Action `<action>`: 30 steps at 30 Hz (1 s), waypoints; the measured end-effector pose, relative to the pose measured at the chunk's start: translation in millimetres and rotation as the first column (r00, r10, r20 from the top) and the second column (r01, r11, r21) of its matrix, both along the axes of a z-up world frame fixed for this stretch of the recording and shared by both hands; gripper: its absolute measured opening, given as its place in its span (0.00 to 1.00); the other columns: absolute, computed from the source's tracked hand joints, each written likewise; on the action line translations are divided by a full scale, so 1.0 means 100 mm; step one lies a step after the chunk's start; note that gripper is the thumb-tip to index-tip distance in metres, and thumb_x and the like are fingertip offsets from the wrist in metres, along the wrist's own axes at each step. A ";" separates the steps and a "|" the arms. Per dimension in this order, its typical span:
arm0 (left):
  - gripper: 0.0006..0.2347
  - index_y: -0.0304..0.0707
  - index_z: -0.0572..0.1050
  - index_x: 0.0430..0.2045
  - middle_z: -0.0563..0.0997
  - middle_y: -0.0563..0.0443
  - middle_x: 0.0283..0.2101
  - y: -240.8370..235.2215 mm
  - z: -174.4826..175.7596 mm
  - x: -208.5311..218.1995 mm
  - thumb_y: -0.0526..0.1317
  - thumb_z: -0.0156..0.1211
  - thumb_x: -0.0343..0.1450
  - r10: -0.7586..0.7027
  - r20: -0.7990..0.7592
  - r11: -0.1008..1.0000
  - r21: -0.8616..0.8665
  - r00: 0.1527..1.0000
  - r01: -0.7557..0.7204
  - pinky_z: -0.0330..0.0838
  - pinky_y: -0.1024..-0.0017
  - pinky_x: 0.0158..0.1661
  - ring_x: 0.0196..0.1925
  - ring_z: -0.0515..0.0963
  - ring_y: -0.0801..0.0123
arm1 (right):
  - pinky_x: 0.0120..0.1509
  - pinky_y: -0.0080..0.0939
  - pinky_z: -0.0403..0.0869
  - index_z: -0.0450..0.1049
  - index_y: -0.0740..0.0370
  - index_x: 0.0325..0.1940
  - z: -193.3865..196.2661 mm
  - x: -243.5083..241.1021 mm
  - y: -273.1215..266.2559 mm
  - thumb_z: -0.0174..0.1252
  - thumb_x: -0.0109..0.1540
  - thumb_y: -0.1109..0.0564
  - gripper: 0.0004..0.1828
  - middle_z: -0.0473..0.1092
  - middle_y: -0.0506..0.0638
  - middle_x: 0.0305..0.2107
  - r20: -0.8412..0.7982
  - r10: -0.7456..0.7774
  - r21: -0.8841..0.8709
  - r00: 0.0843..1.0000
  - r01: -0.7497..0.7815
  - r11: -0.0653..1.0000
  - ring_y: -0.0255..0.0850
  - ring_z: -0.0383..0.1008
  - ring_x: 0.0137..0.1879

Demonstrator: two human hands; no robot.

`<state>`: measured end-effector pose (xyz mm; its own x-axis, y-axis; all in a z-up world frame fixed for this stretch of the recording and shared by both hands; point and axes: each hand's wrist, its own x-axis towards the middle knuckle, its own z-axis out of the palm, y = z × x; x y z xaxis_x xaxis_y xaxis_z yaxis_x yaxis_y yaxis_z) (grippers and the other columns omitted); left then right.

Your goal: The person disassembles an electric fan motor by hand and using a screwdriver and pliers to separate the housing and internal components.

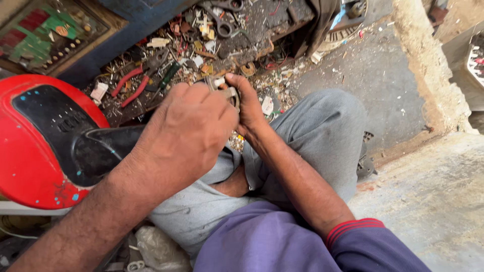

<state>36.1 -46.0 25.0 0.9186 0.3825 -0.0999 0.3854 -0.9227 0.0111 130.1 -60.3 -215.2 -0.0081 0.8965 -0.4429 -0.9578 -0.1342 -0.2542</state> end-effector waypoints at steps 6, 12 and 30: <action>0.17 0.25 0.74 0.43 0.73 0.43 0.35 0.02 0.01 0.03 0.46 0.58 0.73 0.093 0.007 0.994 -0.050 0.996 -0.093 0.71 0.60 0.41 0.38 0.75 0.55 | 0.41 0.42 0.78 0.74 0.62 0.38 0.07 0.00 0.02 0.58 0.62 0.45 0.17 0.75 0.51 0.29 0.017 0.040 -0.061 0.999 -0.039 0.997 0.41 0.75 0.33; 0.04 0.32 0.75 0.35 0.73 0.44 0.35 0.03 -0.02 0.03 0.33 0.55 0.71 0.028 0.229 0.975 -0.220 0.973 0.024 0.70 0.57 0.43 0.40 0.75 0.55 | 0.41 0.42 0.77 0.73 0.61 0.39 -0.05 -0.03 0.02 0.59 0.62 0.47 0.15 0.73 0.50 0.30 0.011 0.009 -0.045 1.000 -0.008 0.999 0.39 0.75 0.34; 0.09 0.38 0.73 0.32 0.74 0.49 0.33 0.05 0.02 0.06 0.43 0.56 0.77 0.135 -0.120 0.979 -0.136 0.984 -0.151 0.70 0.55 0.44 0.39 0.76 0.58 | 0.44 0.41 0.76 0.72 0.63 0.43 0.03 -0.01 0.01 0.60 0.63 0.48 0.16 0.73 0.51 0.32 0.005 0.004 -0.040 1.000 -0.003 0.999 0.40 0.74 0.36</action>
<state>41.9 -41.4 27.4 0.8360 0.4830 -0.2604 0.5193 -0.8498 0.0906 129.4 -59.0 -212.1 -0.0089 0.8780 -0.4786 -0.9561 -0.1477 -0.2532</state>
